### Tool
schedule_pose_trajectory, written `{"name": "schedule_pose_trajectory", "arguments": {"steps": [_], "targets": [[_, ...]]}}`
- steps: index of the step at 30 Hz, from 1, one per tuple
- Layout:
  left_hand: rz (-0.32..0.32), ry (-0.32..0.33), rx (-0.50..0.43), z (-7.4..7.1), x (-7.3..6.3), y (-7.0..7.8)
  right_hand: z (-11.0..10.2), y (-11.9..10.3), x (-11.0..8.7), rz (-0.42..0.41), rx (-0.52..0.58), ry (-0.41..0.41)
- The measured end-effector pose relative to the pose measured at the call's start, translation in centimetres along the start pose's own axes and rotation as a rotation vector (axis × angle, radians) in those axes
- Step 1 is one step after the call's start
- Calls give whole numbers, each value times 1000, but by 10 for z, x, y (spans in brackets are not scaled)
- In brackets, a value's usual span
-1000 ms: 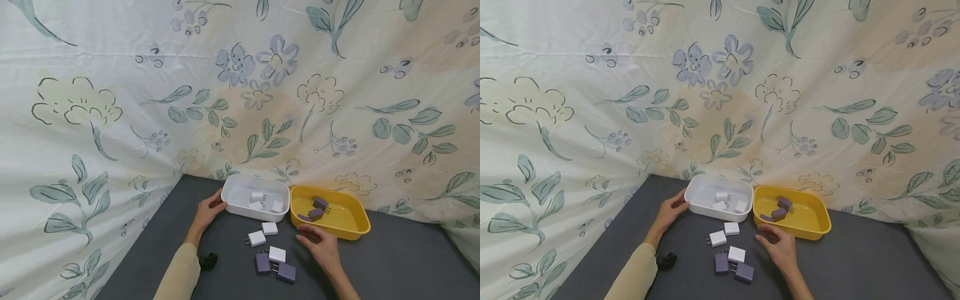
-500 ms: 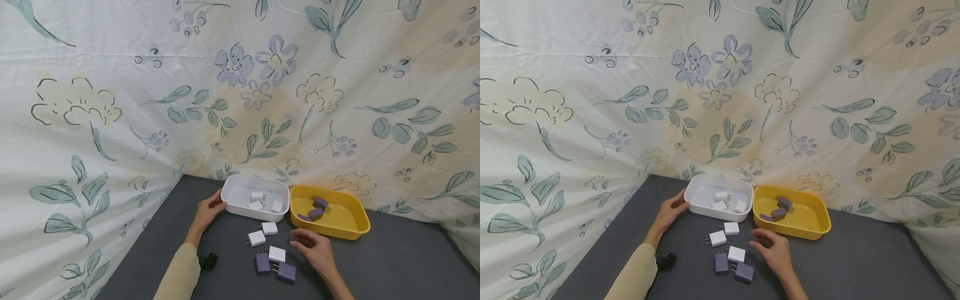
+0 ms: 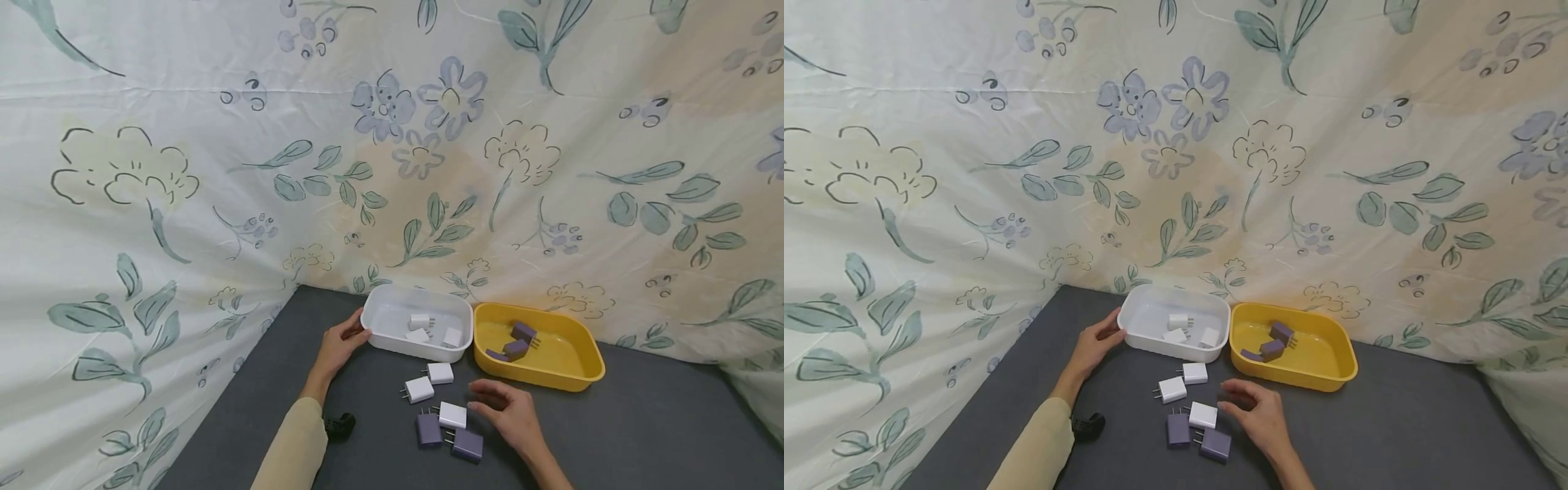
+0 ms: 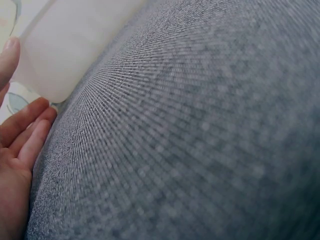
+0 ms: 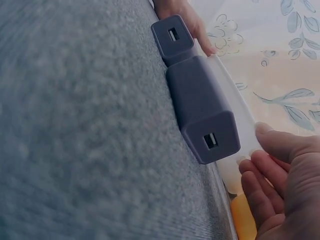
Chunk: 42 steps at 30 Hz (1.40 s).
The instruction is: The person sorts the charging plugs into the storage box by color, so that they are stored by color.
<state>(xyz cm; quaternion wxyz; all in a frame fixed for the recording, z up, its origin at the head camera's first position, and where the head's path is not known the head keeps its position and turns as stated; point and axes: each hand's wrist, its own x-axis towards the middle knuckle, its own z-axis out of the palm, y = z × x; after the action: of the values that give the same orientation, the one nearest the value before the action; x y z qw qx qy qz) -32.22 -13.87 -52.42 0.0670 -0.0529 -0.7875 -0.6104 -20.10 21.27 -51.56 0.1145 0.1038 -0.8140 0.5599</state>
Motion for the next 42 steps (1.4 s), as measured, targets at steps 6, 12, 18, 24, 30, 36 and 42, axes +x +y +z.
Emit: {"name": "schedule_pose_trajectory", "arguments": {"steps": [6,12,18,24,30,36,42], "targets": [[12,0,15,0,0,1,1,-1,-1,10,2,-38],[5,3,20,0,2,1,2,-3,-2,36,-16,-73],[0,-18,3,-2,-1,8,3,1,-3,62,-60,-118],[8,-77,8,-9,-12,33,1,4,-4,64,-49,-207],[10,-92,23,-11,-16,38,1,6,-5,46,-29,-261],[18,-89,11,-10,-15,36,1,8,-4,77,-38,-279],[15,-86,10,-11,-15,35,1,8,-4,62,-50,-281]]}}
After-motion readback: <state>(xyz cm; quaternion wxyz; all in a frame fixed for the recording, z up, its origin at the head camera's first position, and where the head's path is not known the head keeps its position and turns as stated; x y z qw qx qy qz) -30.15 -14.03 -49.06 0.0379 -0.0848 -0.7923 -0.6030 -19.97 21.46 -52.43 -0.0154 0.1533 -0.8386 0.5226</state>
